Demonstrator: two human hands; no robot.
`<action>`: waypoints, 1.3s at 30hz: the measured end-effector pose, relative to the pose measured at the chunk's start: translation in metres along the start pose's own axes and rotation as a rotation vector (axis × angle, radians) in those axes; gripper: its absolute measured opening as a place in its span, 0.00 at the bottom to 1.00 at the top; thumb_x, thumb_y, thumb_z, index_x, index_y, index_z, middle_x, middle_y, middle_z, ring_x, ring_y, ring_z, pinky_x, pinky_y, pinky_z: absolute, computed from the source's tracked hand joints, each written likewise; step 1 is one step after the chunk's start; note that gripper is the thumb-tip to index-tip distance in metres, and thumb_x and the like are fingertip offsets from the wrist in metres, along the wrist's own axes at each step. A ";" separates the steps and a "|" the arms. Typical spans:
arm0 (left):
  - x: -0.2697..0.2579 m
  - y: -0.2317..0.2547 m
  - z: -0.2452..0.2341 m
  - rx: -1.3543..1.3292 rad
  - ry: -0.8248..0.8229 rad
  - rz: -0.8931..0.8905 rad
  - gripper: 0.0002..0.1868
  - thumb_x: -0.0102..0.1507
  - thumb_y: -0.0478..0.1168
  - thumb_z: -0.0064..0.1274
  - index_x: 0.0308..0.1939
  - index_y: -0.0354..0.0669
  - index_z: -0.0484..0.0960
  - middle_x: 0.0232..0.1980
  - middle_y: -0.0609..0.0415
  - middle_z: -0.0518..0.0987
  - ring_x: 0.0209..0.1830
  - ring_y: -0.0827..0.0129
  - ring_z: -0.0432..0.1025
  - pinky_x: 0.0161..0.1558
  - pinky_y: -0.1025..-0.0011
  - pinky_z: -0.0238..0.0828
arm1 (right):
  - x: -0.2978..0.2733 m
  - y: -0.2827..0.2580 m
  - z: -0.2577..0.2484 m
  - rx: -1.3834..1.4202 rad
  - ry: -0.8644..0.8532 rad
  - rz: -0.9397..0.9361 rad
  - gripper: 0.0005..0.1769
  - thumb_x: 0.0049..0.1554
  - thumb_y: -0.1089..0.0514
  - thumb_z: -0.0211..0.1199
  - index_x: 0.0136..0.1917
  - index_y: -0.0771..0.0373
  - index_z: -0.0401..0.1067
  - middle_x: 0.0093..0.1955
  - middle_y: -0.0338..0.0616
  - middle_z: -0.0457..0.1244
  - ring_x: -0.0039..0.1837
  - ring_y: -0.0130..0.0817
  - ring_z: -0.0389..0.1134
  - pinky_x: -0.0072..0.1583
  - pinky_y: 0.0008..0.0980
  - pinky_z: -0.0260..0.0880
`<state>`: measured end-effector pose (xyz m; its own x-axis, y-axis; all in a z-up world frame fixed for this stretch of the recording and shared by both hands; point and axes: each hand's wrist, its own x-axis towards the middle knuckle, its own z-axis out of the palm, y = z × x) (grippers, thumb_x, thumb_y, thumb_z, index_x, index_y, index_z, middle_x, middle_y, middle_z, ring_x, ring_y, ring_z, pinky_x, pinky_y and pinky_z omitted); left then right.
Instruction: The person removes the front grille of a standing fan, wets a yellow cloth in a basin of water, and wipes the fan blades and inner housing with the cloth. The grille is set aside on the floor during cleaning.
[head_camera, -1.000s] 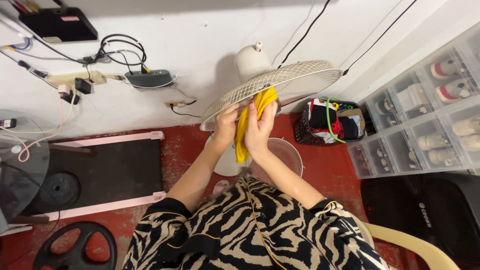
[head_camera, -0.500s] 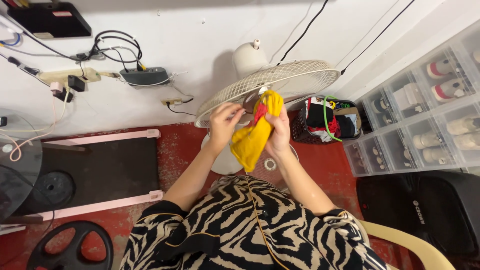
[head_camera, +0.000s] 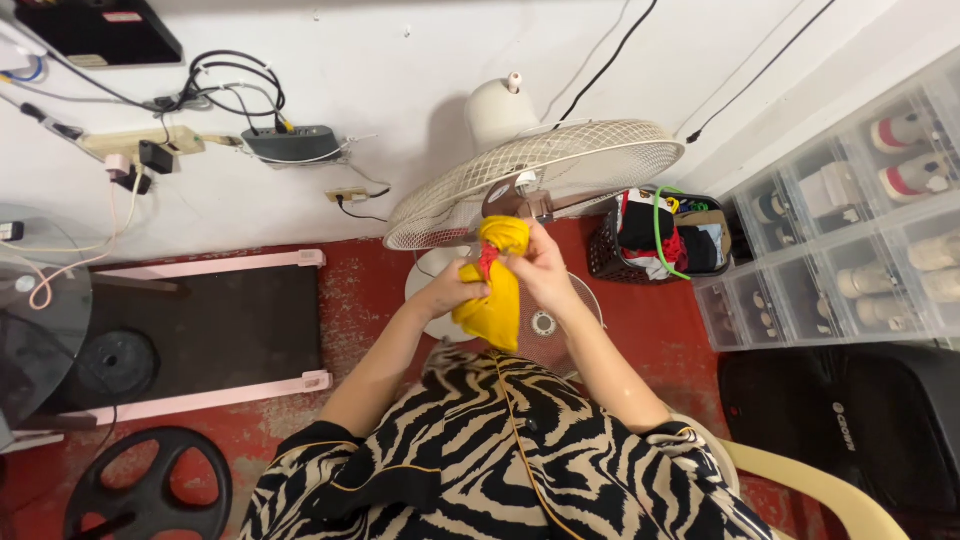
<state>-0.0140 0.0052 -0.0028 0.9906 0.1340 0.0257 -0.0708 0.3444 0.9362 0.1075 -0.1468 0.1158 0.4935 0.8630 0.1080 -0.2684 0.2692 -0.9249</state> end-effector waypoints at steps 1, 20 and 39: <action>-0.006 0.002 -0.005 0.000 0.006 0.001 0.22 0.63 0.38 0.60 0.59 0.35 0.77 0.52 0.55 0.81 0.51 0.72 0.75 0.56 0.68 0.73 | 0.000 0.000 0.003 0.002 -0.005 0.003 0.21 0.58 0.73 0.57 0.65 0.66 0.65 0.60 0.47 0.66 0.62 0.33 0.68 0.64 0.33 0.71; -0.022 0.026 0.024 0.030 0.893 0.525 0.24 0.69 0.34 0.54 0.69 0.35 0.67 0.65 0.50 0.73 0.63 0.68 0.70 0.65 0.69 0.68 | 0.029 0.008 -0.003 -1.584 0.427 -0.468 0.45 0.45 0.53 0.79 0.71 0.61 0.62 0.69 0.54 0.55 0.70 0.56 0.55 0.69 0.54 0.52; 0.109 0.017 -0.018 -0.442 0.313 0.134 0.19 0.69 0.38 0.46 0.64 0.36 0.74 0.61 0.48 0.79 0.59 0.61 0.75 0.62 0.60 0.73 | 0.044 0.009 -0.019 -1.430 0.420 -0.397 0.43 0.45 0.60 0.76 0.73 0.62 0.66 0.72 0.57 0.57 0.70 0.56 0.58 0.70 0.50 0.60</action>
<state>0.0912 0.0427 0.0095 0.8926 0.4496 -0.0341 -0.3027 0.6536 0.6937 0.1429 -0.1143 0.1051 0.5947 0.5925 0.5434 0.8018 -0.3878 -0.4547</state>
